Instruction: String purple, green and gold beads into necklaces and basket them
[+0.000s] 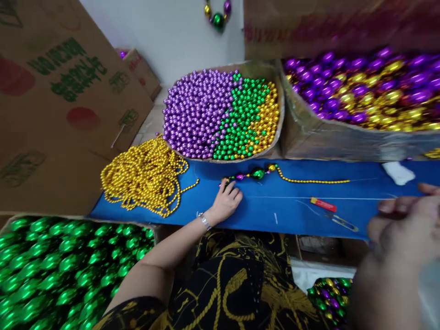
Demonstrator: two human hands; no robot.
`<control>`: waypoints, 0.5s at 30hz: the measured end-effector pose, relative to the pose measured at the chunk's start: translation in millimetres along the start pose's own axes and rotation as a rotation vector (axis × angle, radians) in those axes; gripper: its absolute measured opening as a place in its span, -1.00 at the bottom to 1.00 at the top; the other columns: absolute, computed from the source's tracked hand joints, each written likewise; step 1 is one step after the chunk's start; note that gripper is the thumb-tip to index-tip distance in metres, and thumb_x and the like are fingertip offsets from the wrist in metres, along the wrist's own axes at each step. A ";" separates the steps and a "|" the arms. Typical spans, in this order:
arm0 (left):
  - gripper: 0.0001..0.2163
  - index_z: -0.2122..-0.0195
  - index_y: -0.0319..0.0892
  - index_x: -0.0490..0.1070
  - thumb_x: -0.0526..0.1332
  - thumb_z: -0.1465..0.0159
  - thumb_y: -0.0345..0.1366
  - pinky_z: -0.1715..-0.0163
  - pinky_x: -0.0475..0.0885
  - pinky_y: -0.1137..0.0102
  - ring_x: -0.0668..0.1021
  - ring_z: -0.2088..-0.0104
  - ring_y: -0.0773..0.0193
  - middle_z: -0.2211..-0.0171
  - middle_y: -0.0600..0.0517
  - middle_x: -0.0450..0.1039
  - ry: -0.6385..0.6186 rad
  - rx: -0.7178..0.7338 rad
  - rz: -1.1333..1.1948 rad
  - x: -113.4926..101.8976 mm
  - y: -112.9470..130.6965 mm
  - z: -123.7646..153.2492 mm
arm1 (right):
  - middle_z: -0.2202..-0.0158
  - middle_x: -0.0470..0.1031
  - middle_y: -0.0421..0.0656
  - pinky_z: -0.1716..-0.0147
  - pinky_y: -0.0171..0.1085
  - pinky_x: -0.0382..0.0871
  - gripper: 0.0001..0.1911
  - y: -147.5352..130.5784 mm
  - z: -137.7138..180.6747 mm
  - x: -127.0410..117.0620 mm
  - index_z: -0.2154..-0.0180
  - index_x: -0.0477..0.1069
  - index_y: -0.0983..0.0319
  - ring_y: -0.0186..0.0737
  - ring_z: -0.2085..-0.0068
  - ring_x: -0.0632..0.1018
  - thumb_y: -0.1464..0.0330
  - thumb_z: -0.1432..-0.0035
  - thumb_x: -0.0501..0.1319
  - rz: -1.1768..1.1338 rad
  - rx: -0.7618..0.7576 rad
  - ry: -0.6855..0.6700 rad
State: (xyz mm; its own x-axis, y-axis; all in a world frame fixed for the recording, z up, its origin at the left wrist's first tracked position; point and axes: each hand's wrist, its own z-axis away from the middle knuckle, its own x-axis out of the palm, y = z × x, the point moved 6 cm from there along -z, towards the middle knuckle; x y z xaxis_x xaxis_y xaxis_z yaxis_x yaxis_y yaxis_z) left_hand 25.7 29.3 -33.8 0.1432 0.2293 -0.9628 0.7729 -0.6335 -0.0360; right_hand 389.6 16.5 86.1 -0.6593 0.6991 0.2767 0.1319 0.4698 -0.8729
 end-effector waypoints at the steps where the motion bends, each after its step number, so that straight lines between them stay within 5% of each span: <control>1: -0.78 0.06 -0.22 0.46 0.17 -0.28 -0.43 -0.16 0.28 -0.29 0.48 -0.10 -0.14 0.10 -0.17 0.53 0.006 -0.013 0.013 -4.5 -4.2 -4.3 | 0.57 0.31 -0.29 0.68 -0.31 0.14 -0.93 -2.6 0.2 1.4 0.30 0.45 0.22 -0.45 0.66 0.26 0.34 -0.20 0.27 0.002 -0.034 -0.013; 3: -0.71 0.00 -0.23 0.43 0.23 -0.26 -0.35 -0.10 0.33 -0.28 0.49 -0.06 -0.17 0.05 -0.20 0.52 0.039 -0.017 0.078 -19.5 -10.2 -20.8 | 0.56 0.34 -0.26 0.66 -0.31 0.19 -0.86 -2.7 4.6 5.8 0.28 0.48 0.25 -0.44 0.64 0.28 0.30 -0.16 0.32 0.008 -0.029 -0.069; 6: -0.71 -0.01 -0.25 0.41 0.21 -0.30 -0.25 0.01 0.48 0.01 0.53 0.02 -0.02 0.07 -0.17 0.53 0.150 0.038 0.276 -60.6 -10.6 -71.1 | 0.54 0.36 -0.26 0.59 -0.34 0.26 -0.77 8.6 18.3 10.5 0.18 0.50 0.25 -0.44 0.58 0.34 0.24 -0.19 0.30 0.051 0.097 -0.160; 8: -0.76 0.03 -0.23 0.42 0.15 -0.35 -0.24 0.08 0.50 0.21 0.54 0.11 0.14 0.12 -0.12 0.54 0.244 0.072 0.427 -93.5 -7.3 -122.1 | 0.49 0.39 -0.25 0.55 -0.35 0.28 -0.75 18.4 28.8 10.9 0.16 0.48 0.24 -0.44 0.55 0.36 0.20 -0.22 0.27 0.097 0.170 -0.216; 11: -0.77 0.06 -0.23 0.43 0.11 -0.38 -0.22 0.05 0.44 0.23 0.54 0.12 0.17 0.15 -0.10 0.54 0.360 0.126 0.511 -131.0 1.3 -212.6 | 0.41 0.44 -0.21 0.52 -0.34 0.32 -0.75 29.5 41.1 8.3 0.19 0.47 0.23 -0.43 0.52 0.38 0.18 -0.24 0.24 0.145 0.205 -0.267; 15: -0.81 0.15 -0.27 0.46 0.15 -0.32 -0.28 0.05 0.40 0.15 0.52 0.17 0.11 0.26 -0.11 0.50 0.295 0.125 0.415 -134.1 10.4 -318.8 | 0.46 0.43 -0.23 0.46 -0.30 0.38 -0.75 34.0 51.7 5.2 0.16 0.46 0.21 -0.38 0.51 0.41 0.18 -0.29 0.18 0.243 0.189 -0.337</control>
State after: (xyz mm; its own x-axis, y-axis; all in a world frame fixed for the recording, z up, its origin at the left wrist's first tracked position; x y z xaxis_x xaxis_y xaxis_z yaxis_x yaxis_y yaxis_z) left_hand 211.6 227.6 180.3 0.6034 0.1273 -0.7872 0.5372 -0.7944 0.2834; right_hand 352.4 8.2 37.0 -0.8340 0.5480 -0.0639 0.1958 0.1857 -0.9629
